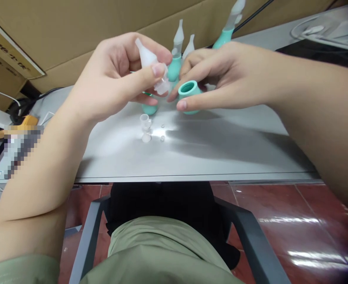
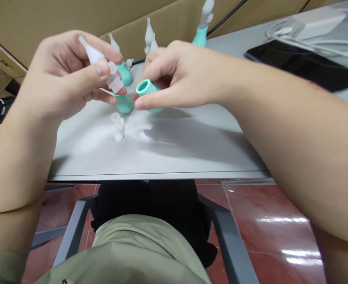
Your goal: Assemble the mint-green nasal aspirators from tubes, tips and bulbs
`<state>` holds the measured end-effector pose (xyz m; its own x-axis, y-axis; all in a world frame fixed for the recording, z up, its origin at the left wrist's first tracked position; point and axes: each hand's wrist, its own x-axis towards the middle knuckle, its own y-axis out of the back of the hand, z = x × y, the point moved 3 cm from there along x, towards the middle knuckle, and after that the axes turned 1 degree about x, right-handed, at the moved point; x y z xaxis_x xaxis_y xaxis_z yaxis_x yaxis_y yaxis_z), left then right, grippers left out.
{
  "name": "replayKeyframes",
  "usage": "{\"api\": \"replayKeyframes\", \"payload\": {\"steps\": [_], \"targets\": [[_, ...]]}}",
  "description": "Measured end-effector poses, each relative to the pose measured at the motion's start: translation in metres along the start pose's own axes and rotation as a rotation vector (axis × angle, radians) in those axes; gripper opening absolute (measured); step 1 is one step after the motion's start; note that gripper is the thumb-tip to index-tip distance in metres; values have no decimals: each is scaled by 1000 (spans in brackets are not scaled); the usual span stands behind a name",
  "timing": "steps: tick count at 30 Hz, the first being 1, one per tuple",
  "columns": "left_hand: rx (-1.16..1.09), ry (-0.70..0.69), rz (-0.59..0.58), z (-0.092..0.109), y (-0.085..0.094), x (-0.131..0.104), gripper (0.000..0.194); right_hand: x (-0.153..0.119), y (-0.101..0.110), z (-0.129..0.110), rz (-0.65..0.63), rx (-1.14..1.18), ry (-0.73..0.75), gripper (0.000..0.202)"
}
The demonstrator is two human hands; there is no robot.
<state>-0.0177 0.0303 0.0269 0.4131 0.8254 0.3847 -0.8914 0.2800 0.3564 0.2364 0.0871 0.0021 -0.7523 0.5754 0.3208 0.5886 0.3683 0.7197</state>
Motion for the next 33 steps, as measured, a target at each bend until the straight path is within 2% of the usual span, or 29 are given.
{"api": "replayKeyframes", "payload": {"steps": [2,4,7,9,12,16,21,27,30,33], "targets": [[28,-32,5,0,-5,-3,30,0,7,3,-15,-96,6,38],[72,-48,-1,1,-12,-5,26,0,9,6,-58,-175,-68,31],[124,-86,-59,0,-23,-7,33,2,8,7,-39,-285,-208,25],[167,-92,-55,-4,-27,-7,34,3,5,4,2,-327,-247,25],[206,-61,-14,-10,-29,-9,30,5,2,1,48,-344,-248,32],[202,-57,-26,-10,-31,-10,17,4,1,-3,51,-428,-295,47],[187,-29,-38,-4,-36,-9,11,4,1,-9,21,-515,-312,30],[211,54,-18,-5,-40,-8,8,3,-2,-11,20,-568,-281,37],[199,60,-23,-4,-41,-9,8,0,4,-13,107,-569,-248,40],[255,77,-2,-4,-41,-9,15,-5,15,-16,331,-416,-194,56]]}}
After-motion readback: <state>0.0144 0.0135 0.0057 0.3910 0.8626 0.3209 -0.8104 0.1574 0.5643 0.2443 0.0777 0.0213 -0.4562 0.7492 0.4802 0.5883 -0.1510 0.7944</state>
